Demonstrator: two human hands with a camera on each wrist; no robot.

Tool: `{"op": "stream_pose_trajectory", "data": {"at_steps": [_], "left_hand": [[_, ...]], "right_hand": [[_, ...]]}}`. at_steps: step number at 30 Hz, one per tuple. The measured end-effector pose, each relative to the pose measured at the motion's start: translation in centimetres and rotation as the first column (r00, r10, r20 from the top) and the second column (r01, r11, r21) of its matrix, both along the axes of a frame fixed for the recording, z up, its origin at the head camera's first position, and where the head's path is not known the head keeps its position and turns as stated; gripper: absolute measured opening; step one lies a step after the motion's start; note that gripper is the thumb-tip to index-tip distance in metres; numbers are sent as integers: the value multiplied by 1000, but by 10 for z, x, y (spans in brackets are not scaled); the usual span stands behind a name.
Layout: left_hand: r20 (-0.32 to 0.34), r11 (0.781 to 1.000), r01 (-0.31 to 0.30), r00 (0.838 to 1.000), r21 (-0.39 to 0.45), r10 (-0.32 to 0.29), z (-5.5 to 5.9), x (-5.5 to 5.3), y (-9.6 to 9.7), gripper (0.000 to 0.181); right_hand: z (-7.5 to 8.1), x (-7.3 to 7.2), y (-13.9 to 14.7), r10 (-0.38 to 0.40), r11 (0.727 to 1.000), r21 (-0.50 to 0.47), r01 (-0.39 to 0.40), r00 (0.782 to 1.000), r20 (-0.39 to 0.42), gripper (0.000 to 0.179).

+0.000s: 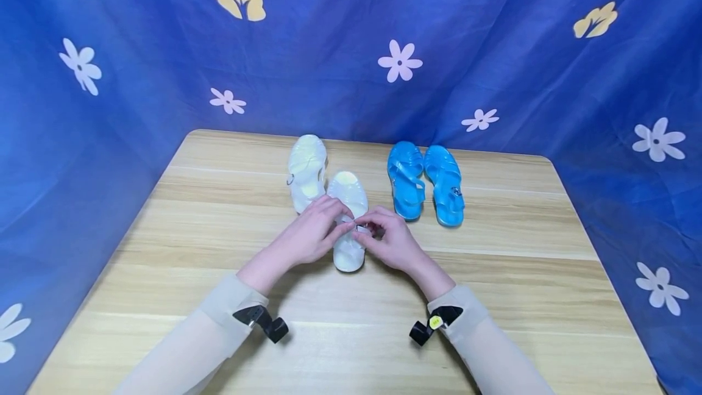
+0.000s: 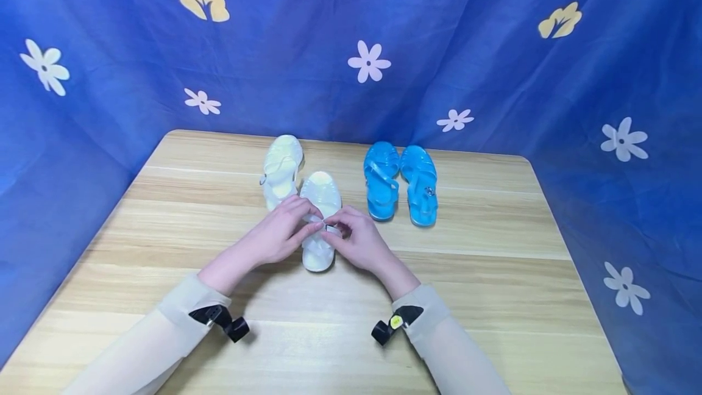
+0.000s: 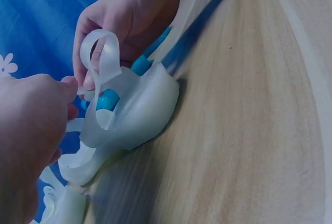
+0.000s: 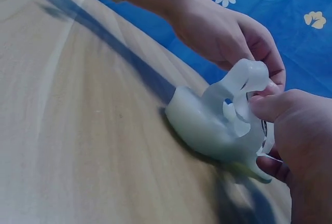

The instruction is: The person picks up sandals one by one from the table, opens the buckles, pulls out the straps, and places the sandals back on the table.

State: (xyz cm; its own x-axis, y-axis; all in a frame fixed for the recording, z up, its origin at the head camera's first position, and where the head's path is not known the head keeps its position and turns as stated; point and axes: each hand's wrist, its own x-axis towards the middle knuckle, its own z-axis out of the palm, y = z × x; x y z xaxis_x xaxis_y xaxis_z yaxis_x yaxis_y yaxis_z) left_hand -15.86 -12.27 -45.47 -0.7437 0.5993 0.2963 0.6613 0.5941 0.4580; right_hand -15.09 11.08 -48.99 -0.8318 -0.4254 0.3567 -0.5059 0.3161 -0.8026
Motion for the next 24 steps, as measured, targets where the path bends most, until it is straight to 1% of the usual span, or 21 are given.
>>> {"op": "stream_pose_trajectory", "data": {"at_steps": [4,8,12,14,15,17,18,21,24], "left_hand": [[12,1000,-5,1000,23,4,-1,1,-1,17],[34,1000,-11,999,24,10,0,0,1,19],[42,1000,-10,999,-14,11,3,-3,5,17],[64,999,-14,998,-37,16,4,-4,5,14],[87,999,-13,996,-43,17,5,-4,5,12],[145,999,-14,989,-43,20,5,-5,5,11],[182,999,-18,983,-40,25,5,-5,5,11],[296,1000,-21,955,6,18,5,-5,5,11],[363,998,-35,932,61,11,4,-6,3,12]], "right_hand": [[-1,-1,1,3,1000,5,-3,1000,-30,17],[-5,0,2,6,999,-32,-8,998,-67,16],[-9,0,2,22,998,-61,-27,996,-81,15],[-8,-1,4,38,997,-68,-43,996,-79,14],[-8,-1,4,48,996,-69,-53,996,-78,14],[-7,-1,6,71,995,-71,-76,994,-78,13],[-6,-1,7,82,994,-72,-88,994,-76,13],[-6,-1,9,104,991,-79,-110,992,-70,12],[-8,-2,11,111,989,-94,-115,992,-53,13]]}}
